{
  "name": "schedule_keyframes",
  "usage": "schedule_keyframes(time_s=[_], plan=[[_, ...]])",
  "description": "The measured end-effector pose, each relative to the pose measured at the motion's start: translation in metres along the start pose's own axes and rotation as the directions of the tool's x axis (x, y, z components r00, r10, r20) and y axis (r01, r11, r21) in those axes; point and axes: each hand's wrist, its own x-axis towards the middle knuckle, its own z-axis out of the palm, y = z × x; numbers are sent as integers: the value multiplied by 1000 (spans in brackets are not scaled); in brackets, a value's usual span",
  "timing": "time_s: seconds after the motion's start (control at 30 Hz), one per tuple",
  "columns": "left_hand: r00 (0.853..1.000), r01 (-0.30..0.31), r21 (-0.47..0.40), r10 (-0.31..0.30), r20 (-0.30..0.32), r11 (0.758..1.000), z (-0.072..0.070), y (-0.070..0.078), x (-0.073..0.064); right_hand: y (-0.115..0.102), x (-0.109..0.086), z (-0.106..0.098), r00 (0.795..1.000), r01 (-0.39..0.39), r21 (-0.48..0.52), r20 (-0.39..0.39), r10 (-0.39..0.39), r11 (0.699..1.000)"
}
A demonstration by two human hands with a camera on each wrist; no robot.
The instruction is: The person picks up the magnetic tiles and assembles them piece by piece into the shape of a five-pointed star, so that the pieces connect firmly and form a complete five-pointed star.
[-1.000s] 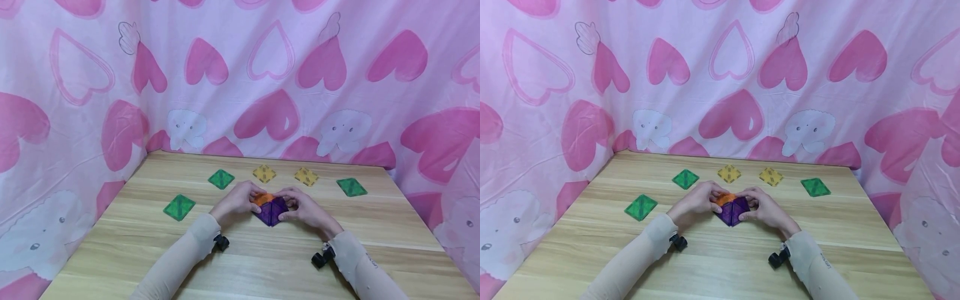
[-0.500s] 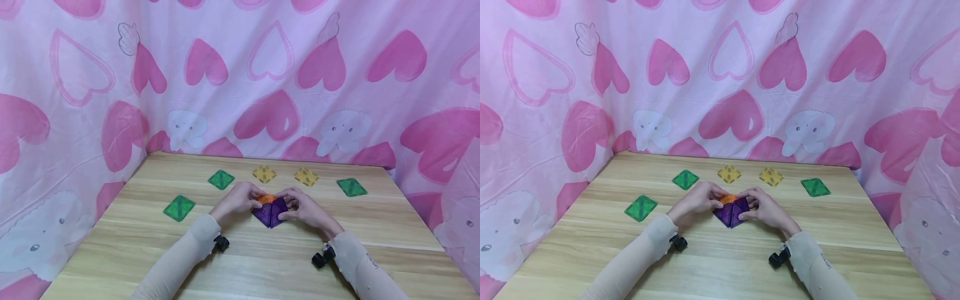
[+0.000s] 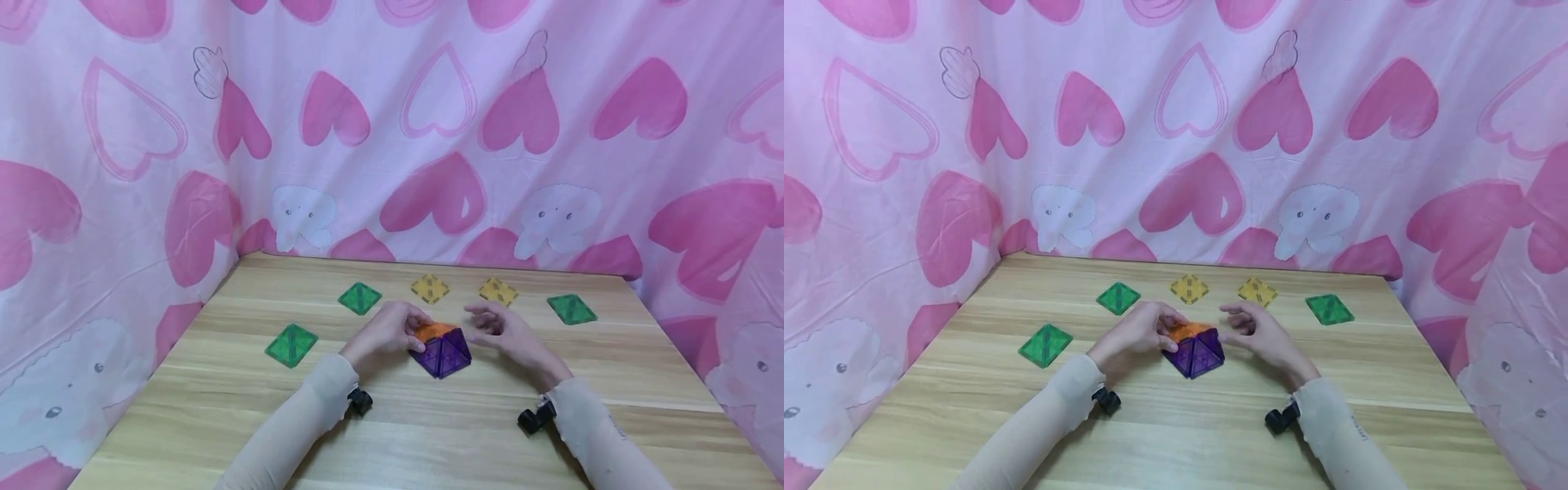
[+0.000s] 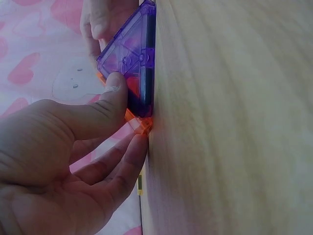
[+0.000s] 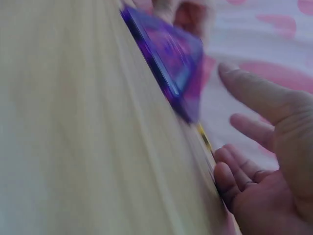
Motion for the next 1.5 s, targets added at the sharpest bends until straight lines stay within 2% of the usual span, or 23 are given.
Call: schedule_keyframes(time_s=[0.1,0.17,0.23,0.33,0.5,0.57,0.63,0.77,0.93,1.03,1.17,1.4,1.5], plan=[[1000,2,-11,-2,0,1000,0,-1,0,11,-5,-18,992,-68,-13,-109,66,998],[1000,4,-19,-4,2,1000,0,-1,-1,17,-9,-31,977,-115,-11,-181,111,993],[1000,9,-26,-9,4,1000,0,-1,-1,24,-14,-44,954,-160,6,-256,156,987],[1000,15,-31,-15,9,999,-1,-2,0,34,-23,-64,907,-200,-12,-381,180,980],[1000,18,-42,-18,15,999,-2,-2,0,54,-38,-93,798,-304,-111,-571,190,946],[1000,24,-44,-24,17,999,-4,-1,-1,61,-44,-102,771,-348,-136,-604,201,928],[999,31,-47,-30,20,998,-5,-1,-2,65,-49,-109,762,-379,-166,-614,205,911],[999,45,-56,-44,28,997,-7,0,-4,68,-56,-113,787,-416,-221,-573,228,882],[997,64,-51,-62,41,997,-7,1,-5,67,-62,-109,811,-432,-257,-530,247,865],[997,68,-50,-65,47,996,-7,1,-5,67,-67,-106,829,-394,-292,-522,200,871],[996,73,-55,-70,49,996,-8,1,-6,65,-74,-101,871,-318,-340,-473,131,885],[993,91,-33,-88,75,995,-17,2,-13,56,-84,-93,930,-251,-359,-348,121,899],[992,91,-26,-88,94,996,-20,4,-14,52,-86,-90,948,-223,-349,-294,119,910]])
